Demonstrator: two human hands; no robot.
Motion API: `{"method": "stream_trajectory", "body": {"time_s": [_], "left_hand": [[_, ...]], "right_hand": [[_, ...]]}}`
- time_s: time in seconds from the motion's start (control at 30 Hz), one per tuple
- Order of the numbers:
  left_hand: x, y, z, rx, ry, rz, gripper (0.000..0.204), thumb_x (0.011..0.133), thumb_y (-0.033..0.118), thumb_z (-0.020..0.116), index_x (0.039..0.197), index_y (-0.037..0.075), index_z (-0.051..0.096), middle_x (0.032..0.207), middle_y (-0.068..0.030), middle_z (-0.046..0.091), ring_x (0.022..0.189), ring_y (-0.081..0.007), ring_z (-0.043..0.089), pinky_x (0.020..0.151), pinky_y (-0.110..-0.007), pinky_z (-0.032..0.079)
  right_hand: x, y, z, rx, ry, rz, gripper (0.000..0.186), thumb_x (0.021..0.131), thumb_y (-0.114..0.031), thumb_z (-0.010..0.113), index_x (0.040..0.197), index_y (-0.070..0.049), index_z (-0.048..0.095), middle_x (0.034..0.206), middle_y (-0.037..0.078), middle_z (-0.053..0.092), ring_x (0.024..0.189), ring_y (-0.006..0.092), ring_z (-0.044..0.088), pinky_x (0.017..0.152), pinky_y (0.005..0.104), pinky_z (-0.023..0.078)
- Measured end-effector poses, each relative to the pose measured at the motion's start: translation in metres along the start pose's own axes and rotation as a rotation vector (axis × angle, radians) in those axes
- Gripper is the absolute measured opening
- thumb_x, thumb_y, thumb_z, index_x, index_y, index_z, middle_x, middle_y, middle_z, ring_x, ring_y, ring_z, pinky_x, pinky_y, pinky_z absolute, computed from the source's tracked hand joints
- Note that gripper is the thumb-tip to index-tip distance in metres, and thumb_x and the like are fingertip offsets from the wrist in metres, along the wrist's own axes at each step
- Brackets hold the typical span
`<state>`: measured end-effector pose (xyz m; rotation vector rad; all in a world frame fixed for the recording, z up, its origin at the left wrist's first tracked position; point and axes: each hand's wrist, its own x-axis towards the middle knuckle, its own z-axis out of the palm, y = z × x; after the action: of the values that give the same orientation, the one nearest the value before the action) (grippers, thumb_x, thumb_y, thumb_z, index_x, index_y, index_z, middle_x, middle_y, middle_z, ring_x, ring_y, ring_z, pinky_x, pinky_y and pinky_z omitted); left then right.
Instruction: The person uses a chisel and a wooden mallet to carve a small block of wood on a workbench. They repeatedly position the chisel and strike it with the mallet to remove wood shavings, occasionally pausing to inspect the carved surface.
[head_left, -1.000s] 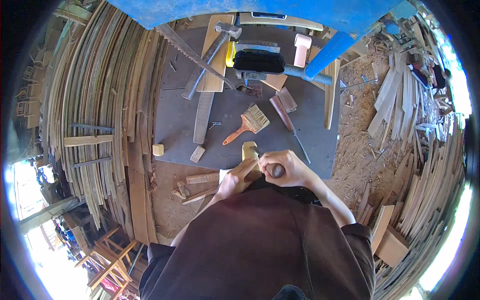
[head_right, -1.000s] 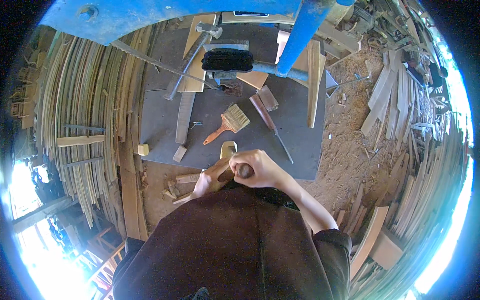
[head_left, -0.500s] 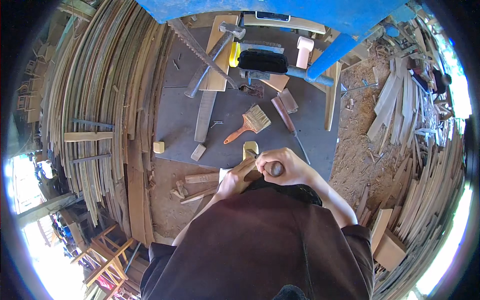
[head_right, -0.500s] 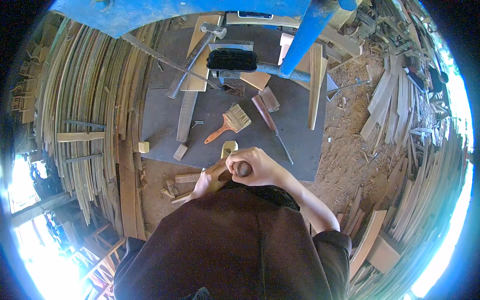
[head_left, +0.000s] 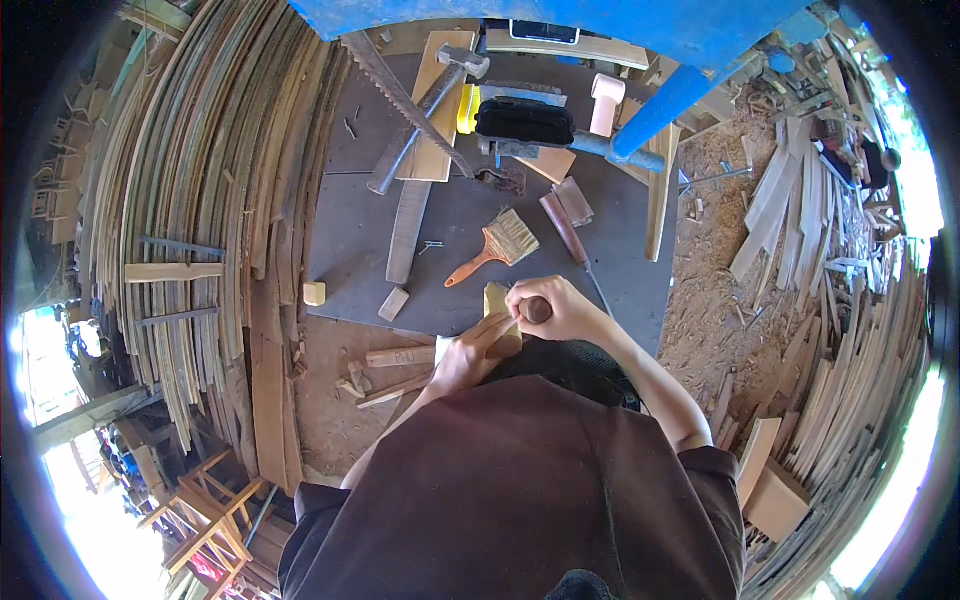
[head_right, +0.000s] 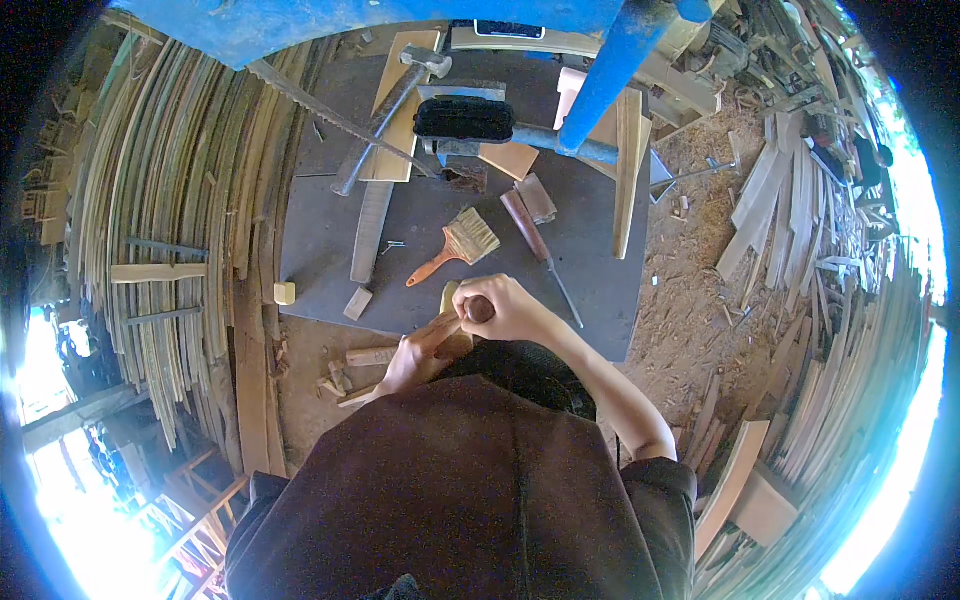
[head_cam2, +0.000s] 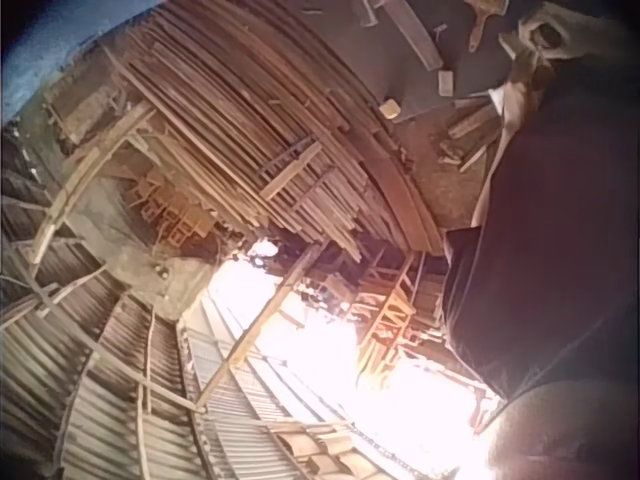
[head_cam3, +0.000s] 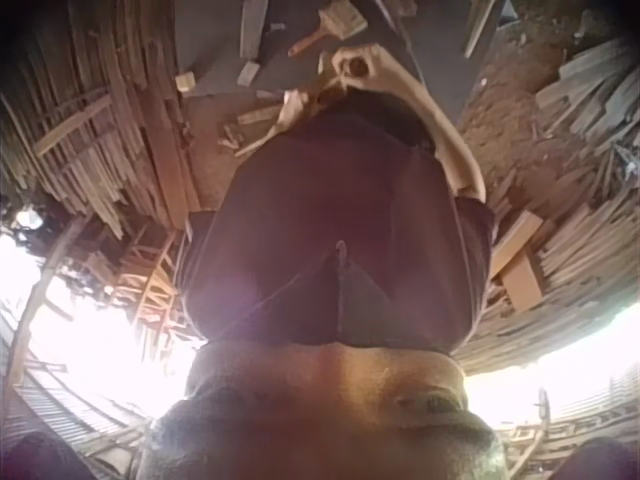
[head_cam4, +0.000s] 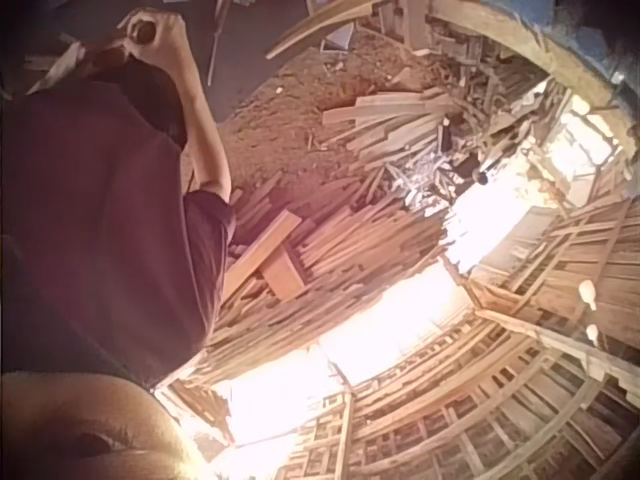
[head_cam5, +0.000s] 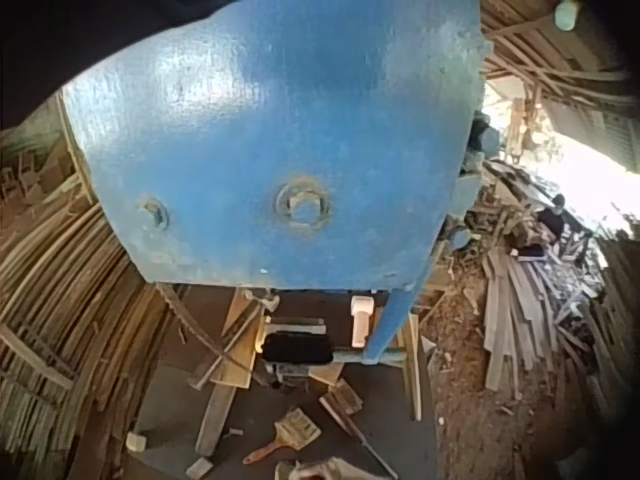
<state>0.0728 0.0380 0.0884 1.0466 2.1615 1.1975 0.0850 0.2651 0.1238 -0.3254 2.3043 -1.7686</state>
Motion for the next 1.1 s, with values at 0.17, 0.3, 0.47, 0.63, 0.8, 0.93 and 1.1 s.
{"method": "stream_trajectory", "body": {"time_s": [0.17, 0.3, 0.47, 0.63, 0.8, 0.93, 1.1], "left_hand": [[0.004, 0.003, -0.010, 0.015, -0.025, -0.036, 0.065, 0.069, -0.003, 0.071, 0.130, 0.005, 0.050, 0.133, -0.0152, 0.053, 0.122, -0.0331, 0.053, 0.099, -0.040, 0.047], [0.016, 0.005, -0.018, 0.007, -0.006, -0.036, 0.060, 0.072, -0.004, 0.068, 0.128, 0.005, 0.048, 0.129, -0.0149, 0.053, 0.120, -0.0347, 0.053, 0.098, -0.042, 0.046], [0.044, 0.002, -0.001, 0.030, 0.062, 0.125, 0.055, 0.075, 0.003, 0.070, 0.124, 0.005, 0.046, 0.123, -0.0183, 0.046, 0.118, -0.0399, 0.048, 0.098, -0.046, 0.043], [0.060, 0.010, 0.015, 0.088, 0.090, 0.113, 0.053, 0.076, 0.012, 0.074, 0.120, 0.005, 0.045, 0.121, -0.0179, 0.040, 0.117, -0.0400, 0.045, 0.097, -0.048, 0.042], [0.062, 0.004, 0.013, 0.083, -0.012, 0.159, 0.057, 0.071, 0.005, 0.074, 0.120, 0.006, 0.046, 0.121, -0.0164, 0.042, 0.118, -0.0386, 0.045, 0.097, -0.046, 0.042], [0.050, 0.008, 0.007, 0.009, 0.078, 0.057, 0.062, 0.066, 0.001, 0.074, 0.122, 0.007, 0.048, 0.124, -0.0163, 0.046, 0.119, -0.0379, 0.047, 0.099, -0.046, 0.043], [0.041, 0.011, -0.010, 0.043, 0.074, 0.006, 0.068, 0.066, -0.003, 0.072, 0.128, 0.008, 0.047, 0.126, -0.0144, 0.050, 0.119, -0.0368, 0.050, 0.099, -0.045, 0.044]], "right_hand": [[-0.005, -0.022, -0.016, 0.034, -0.014, 0.034, 0.011, 0.072, 0.002, 0.065, 0.081, -0.001, 0.059, 0.081, 0.006, 0.064, 0.075, 0.0162, 0.062, 0.073, 0.0301, 0.048], [-0.022, -0.039, -0.026, 0.019, 0.042, 0.030, 0.015, 0.070, 0.000, 0.067, 0.083, -0.003, 0.059, 0.080, 0.006, 0.064, 0.073, 0.0187, 0.062, 0.071, 0.0307, 0.048], [-0.040, -0.055, -0.031, -0.035, 0.109, 0.000, 0.017, 0.070, 0.000, 0.066, 0.085, -0.003, 0.059, 0.081, 0.009, 0.063, 0.073, 0.0224, 0.062, 0.070, 0.0322, 0.049], [-0.059, -0.062, -0.035, -0.094, 0.184, 0.028, 0.020, 0.070, 0.002, 0.066, 0.088, -0.002, 0.059, 0.087, 0.010, 0.064, 0.080, 0.0269, 0.065, 0.074, 0.0340, 0.051], [-0.072, -0.068, -0.036, -0.176, 0.231, 0.040, 0.022, 0.069, 0.002, 0.067, 0.089, -0.003, 0.059, 0.091, 0.010, 0.065, 0.083, 0.0290, 0.066, 0.077, 0.0348, 0.052], [-0.077, -0.072, -0.039, -0.217, 0.233, 0.057, 0.023, 0.068, 0.003, 0.067, 0.089, -0.003, 0.060, 0.092, 0.009, 0.066, 0.085, 0.0278, 0.066, 0.078, 0.0348, 0.052], [-0.073, -0.076, -0.039, -0.224, 0.203, 0.097, 0.021, 0.069, 0.005, 0.067, 0.087, -0.003, 0.062, 0.094, 0.010, 0.067, 0.088, 0.0268, 0.067, 0.079, 0.0346, 0.053]]}}
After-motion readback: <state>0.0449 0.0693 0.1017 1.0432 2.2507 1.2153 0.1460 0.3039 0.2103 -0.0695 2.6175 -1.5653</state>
